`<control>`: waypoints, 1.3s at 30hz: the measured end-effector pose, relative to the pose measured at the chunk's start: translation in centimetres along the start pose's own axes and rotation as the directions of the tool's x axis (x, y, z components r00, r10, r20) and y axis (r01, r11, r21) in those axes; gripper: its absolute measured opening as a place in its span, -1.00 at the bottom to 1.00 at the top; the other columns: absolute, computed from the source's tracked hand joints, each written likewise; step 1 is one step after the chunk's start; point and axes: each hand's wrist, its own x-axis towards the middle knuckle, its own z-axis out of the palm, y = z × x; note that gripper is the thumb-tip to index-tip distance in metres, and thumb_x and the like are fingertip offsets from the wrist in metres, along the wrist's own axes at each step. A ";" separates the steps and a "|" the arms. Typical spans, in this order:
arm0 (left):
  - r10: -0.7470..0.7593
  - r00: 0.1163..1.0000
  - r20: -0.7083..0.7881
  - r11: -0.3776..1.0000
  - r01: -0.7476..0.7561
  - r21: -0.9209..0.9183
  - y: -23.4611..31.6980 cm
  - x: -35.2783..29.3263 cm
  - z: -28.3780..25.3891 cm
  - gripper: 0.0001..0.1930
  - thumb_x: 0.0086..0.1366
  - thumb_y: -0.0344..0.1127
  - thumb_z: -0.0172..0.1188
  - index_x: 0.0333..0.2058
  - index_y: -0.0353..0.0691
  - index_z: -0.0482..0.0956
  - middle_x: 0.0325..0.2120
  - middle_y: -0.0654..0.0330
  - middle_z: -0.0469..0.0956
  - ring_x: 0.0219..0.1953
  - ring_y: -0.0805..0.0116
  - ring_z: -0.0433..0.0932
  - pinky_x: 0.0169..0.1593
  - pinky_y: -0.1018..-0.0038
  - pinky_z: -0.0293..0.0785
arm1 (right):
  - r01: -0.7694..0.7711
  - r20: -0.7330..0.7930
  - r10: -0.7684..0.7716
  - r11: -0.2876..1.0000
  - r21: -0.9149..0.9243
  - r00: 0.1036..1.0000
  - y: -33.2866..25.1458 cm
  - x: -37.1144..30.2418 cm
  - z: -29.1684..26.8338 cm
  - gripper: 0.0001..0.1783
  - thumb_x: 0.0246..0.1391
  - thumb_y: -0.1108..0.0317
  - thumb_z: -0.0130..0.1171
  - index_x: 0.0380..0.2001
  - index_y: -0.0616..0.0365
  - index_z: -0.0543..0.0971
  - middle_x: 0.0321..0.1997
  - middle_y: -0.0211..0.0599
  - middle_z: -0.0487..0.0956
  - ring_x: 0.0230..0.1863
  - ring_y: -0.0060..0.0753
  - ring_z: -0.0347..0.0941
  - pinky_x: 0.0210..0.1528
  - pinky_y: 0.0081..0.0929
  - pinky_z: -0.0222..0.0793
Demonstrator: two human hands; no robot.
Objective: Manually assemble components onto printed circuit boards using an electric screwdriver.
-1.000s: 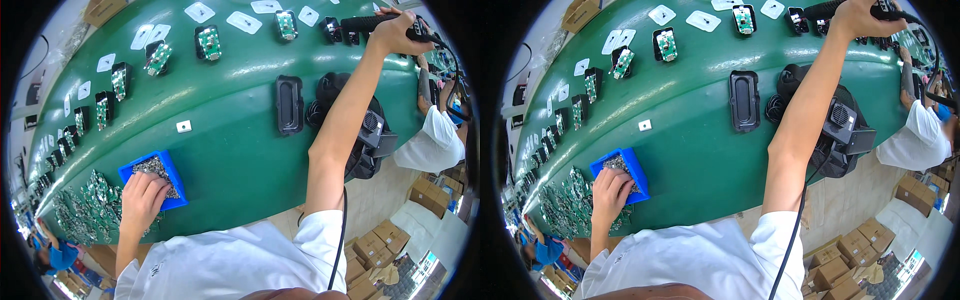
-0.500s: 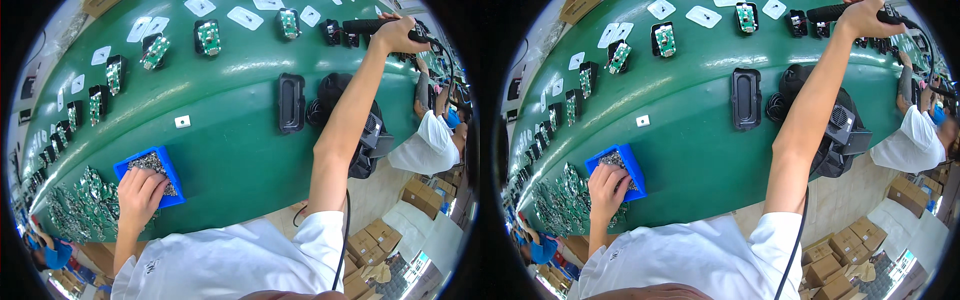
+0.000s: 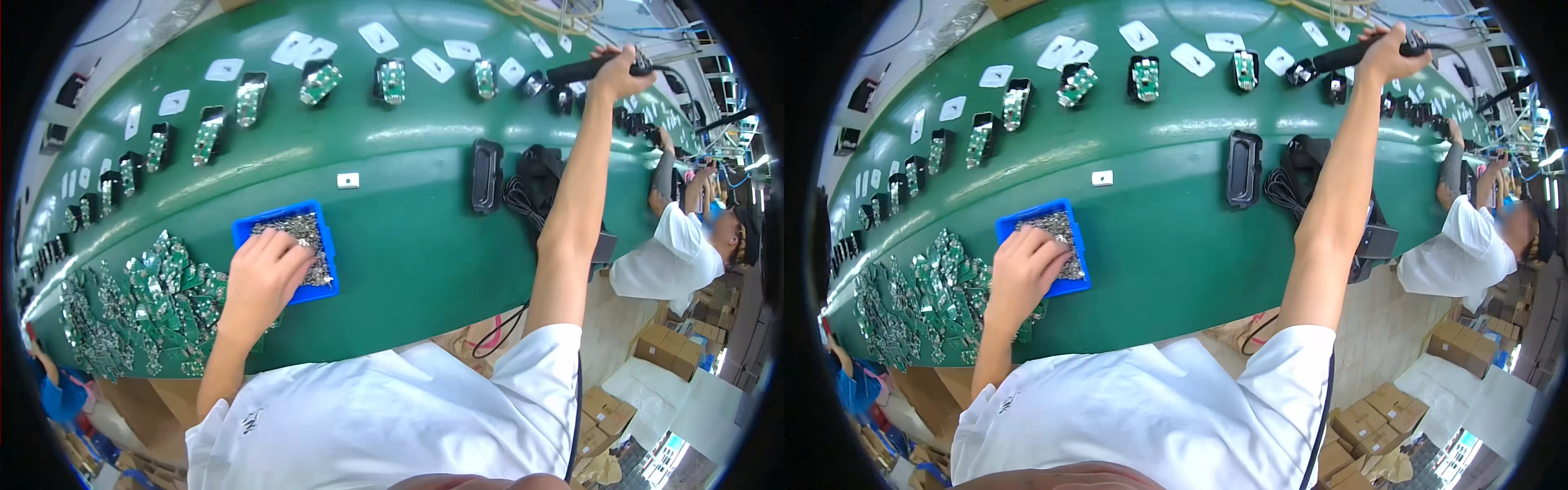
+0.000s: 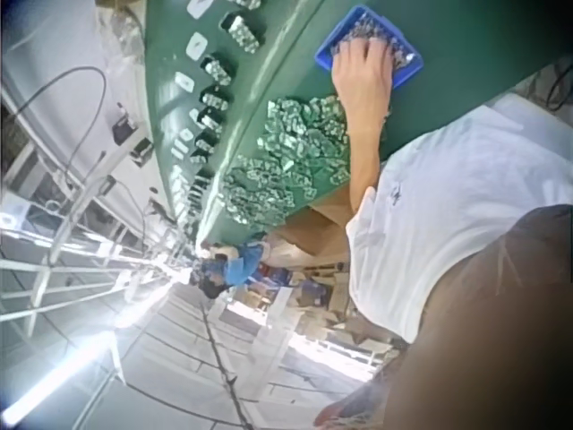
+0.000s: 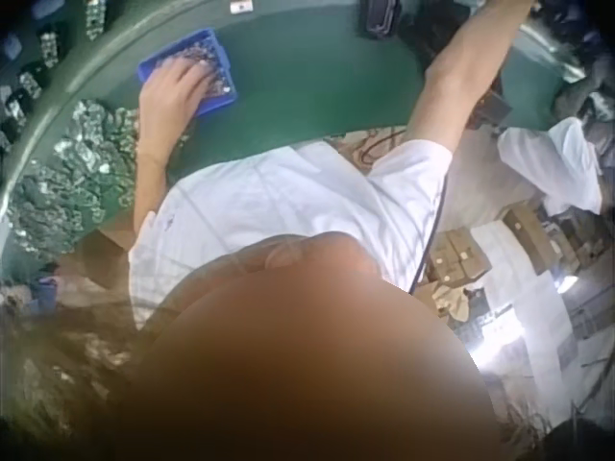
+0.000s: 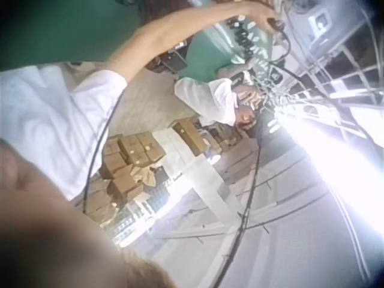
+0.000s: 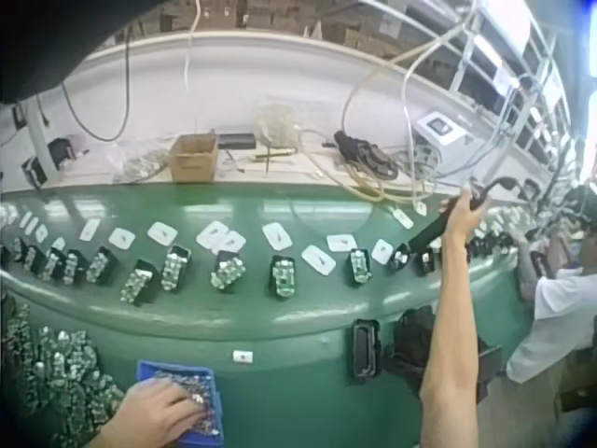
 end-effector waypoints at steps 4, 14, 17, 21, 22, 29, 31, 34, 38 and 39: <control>0.002 0.999 -0.043 1.000 -0.001 0.019 -0.7 0.0 0.4 -0.85 0.19 -0.44 0.40 -0.26 -0.17 0.66 -0.33 0.28 0.57 -0.32 0.27 0.49 -0.16 0.39 0.45 | -0.031 0.100 0.022 0.996 0.083 0.995 -9.0 -3.0 1.4 -0.69 0.31 0.36 0.13 0.02 0.02 0.27 -0.56 -0.09 0.58 -0.66 -0.25 0.51 -0.69 -0.45 0.42; -0.017 0.975 -0.223 0.980 -0.028 -0.198 -0.8 -0.9 1.0 -0.88 0.22 -0.43 0.38 -0.27 -0.16 0.66 -0.28 0.28 0.57 -0.28 0.28 0.50 -0.13 0.38 0.46 | -0.098 0.246 0.097 0.995 -0.006 0.965 -19.6 -18.8 1.8 -0.74 0.34 0.30 0.04 0.04 0.04 0.36 -0.59 -0.13 0.57 -0.71 -0.25 0.48 -0.74 -0.49 0.36; 0.009 0.950 -0.312 0.961 -0.094 -0.259 -1.1 -1.3 1.4 -0.88 0.20 -0.45 0.40 -0.28 -0.17 0.67 -0.26 0.28 0.59 -0.26 0.28 0.51 -0.12 0.39 0.46 | 0.108 0.184 -0.074 0.977 -0.183 0.980 -16.6 -20.0 1.2 -0.73 0.33 0.33 0.02 0.06 0.04 0.33 -0.60 -0.13 0.56 -0.73 -0.26 0.45 -0.75 -0.48 0.35; -0.004 0.931 -0.365 0.948 -0.112 -0.296 -0.8 -2.6 1.2 -0.85 0.18 -0.47 0.42 -0.27 -0.18 0.68 -0.24 0.28 0.61 -0.24 0.29 0.53 -0.11 0.38 0.46 | 0.075 0.179 -0.053 0.990 -0.118 0.982 -16.3 -19.6 0.5 -0.71 0.33 0.34 0.00 0.07 0.05 0.31 -0.60 -0.13 0.55 -0.74 -0.26 0.45 -0.75 -0.48 0.35; -0.010 0.925 -0.380 0.945 -0.116 -0.306 -0.7 -3.0 1.1 -0.84 0.17 -0.48 0.43 -0.27 -0.18 0.68 -0.23 0.28 0.61 -0.23 0.29 0.53 -0.10 0.38 0.46 | 0.060 0.177 -0.043 0.994 -0.095 0.983 -16.2 -19.5 0.3 -0.71 0.32 0.34 -0.01 0.07 0.05 0.30 -0.61 -0.13 0.55 -0.74 -0.26 0.44 -0.76 -0.48 0.35; 0.008 0.917 -0.399 0.908 -0.174 -0.381 -0.4 -5.1 -0.3 -0.82 0.15 -0.47 0.44 -0.26 -0.17 0.69 -0.21 0.29 0.63 -0.20 0.28 0.55 -0.09 0.37 0.47 | -0.020 0.209 0.046 0.992 -0.122 0.977 -16.4 -18.7 0.0 -0.72 0.33 0.34 -0.01 0.06 0.05 0.31 -0.62 -0.15 0.54 -0.73 -0.26 0.45 -0.75 -0.48 0.35; 0.012 0.917 -0.399 0.895 -0.188 -0.404 -0.4 -5.7 -0.7 -0.82 0.15 -0.47 0.44 -0.26 -0.17 0.69 -0.22 0.29 0.63 -0.19 0.27 0.56 -0.08 0.36 0.48 | -0.056 0.237 0.089 0.989 -0.140 0.968 -17.4 -19.3 0.2 -0.73 0.34 0.34 -0.02 0.06 0.04 0.31 -0.61 -0.15 0.54 -0.72 -0.26 0.46 -0.75 -0.48 0.34; 0.020 0.914 -0.406 0.875 -0.212 -0.435 -0.5 -6.6 -1.2 -0.81 0.14 -0.48 0.45 -0.26 -0.16 0.69 -0.22 0.29 0.63 -0.19 0.27 0.56 -0.07 0.35 0.50 | 0.020 0.201 -0.001 0.996 -0.090 0.980 -20.4 -19.7 -0.1 -0.76 0.36 0.35 -0.02 0.06 0.01 0.32 -0.55 -0.13 0.57 -0.70 -0.25 0.48 -0.76 -0.47 0.33; -0.014 0.919 -0.394 0.856 -0.192 -0.480 -1.1 -7.6 -1.4 -0.80 0.10 -0.51 0.47 -0.28 -0.16 0.70 -0.24 0.29 0.63 -0.22 0.25 0.56 -0.07 0.34 0.52 | 0.126 0.103 -0.132 0.990 0.062 0.986 -27.2 -21.4 1.3 -0.75 0.38 0.34 0.01 0.06 -0.01 0.31 -0.51 -0.09 0.60 -0.66 -0.23 0.50 -0.78 -0.45 0.35; -0.021 0.919 -0.393 0.851 -0.190 -0.489 -1.2 -8.0 -1.5 -0.79 0.09 -0.53 0.47 -0.29 -0.16 0.70 -0.24 0.29 0.64 -0.23 0.25 0.56 -0.07 0.33 0.52 | 0.139 0.114 -0.149 0.986 0.088 0.982 -28.4 -22.4 1.7 -0.74 0.37 0.32 0.04 0.07 -0.02 0.31 -0.50 -0.09 0.60 -0.65 -0.22 0.51 -0.79 -0.45 0.36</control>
